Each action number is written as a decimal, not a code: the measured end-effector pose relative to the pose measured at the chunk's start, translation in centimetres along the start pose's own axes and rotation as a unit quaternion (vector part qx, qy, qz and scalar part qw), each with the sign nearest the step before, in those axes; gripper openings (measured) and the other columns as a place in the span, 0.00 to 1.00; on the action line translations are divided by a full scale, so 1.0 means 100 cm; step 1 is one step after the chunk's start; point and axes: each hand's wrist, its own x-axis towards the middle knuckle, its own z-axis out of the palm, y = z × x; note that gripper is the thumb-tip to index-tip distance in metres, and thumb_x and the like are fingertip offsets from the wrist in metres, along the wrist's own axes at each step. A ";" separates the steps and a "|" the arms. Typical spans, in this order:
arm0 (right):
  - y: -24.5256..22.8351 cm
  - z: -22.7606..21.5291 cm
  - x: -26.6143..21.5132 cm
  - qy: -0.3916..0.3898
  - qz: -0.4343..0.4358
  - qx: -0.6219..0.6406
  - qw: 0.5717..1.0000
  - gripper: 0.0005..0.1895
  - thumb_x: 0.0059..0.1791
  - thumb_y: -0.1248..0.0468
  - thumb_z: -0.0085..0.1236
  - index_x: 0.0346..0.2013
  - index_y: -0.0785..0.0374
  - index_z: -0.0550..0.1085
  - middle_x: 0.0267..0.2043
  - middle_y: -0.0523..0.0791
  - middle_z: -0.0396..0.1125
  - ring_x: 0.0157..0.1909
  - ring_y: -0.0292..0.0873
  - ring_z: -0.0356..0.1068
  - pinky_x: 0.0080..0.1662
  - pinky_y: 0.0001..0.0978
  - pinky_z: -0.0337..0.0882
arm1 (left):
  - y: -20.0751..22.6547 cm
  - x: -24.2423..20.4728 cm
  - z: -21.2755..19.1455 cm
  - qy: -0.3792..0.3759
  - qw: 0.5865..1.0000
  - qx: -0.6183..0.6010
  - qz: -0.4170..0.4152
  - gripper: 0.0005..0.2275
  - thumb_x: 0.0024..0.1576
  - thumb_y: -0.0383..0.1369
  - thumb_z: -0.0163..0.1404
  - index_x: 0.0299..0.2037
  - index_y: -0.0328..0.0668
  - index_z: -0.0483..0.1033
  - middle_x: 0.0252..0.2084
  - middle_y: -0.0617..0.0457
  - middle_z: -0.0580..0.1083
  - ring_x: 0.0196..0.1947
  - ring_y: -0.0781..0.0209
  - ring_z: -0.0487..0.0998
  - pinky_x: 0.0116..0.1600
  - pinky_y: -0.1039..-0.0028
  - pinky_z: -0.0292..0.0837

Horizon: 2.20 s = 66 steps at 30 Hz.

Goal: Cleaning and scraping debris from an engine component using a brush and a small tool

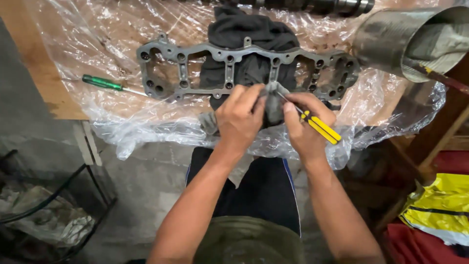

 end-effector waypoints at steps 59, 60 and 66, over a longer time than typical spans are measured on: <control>-0.066 0.048 0.085 -0.562 -0.302 -0.568 0.520 0.12 0.48 0.75 0.51 0.23 0.57 0.73 0.13 0.38 0.64 0.14 0.36 0.65 0.22 0.30 0.69 | -0.070 0.077 -0.047 -0.142 0.931 0.066 0.330 0.41 0.55 0.35 0.65 0.72 0.30 0.50 0.65 0.45 0.74 0.60 0.47 0.71 0.64 0.60 0.63; -0.066 0.044 0.076 -0.536 -0.333 -0.566 0.530 0.15 0.46 0.78 0.47 0.21 0.56 0.71 0.07 0.35 0.59 0.10 0.34 0.58 0.16 0.28 0.60 | -0.072 0.074 -0.043 -0.141 0.930 0.075 0.330 0.40 0.57 0.33 0.62 0.73 0.31 0.46 0.65 0.45 0.74 0.62 0.47 0.71 0.65 0.59 0.62; -0.056 0.018 0.055 -0.456 -0.133 -0.492 0.729 0.37 0.52 0.30 0.35 0.35 0.59 0.76 0.26 0.45 0.68 0.23 0.45 0.70 0.27 0.45 0.73 | -0.069 0.075 -0.042 -0.191 0.926 0.117 0.305 0.55 0.47 0.53 0.70 0.74 0.34 0.43 0.67 0.49 0.71 0.63 0.50 0.69 0.66 0.60 0.60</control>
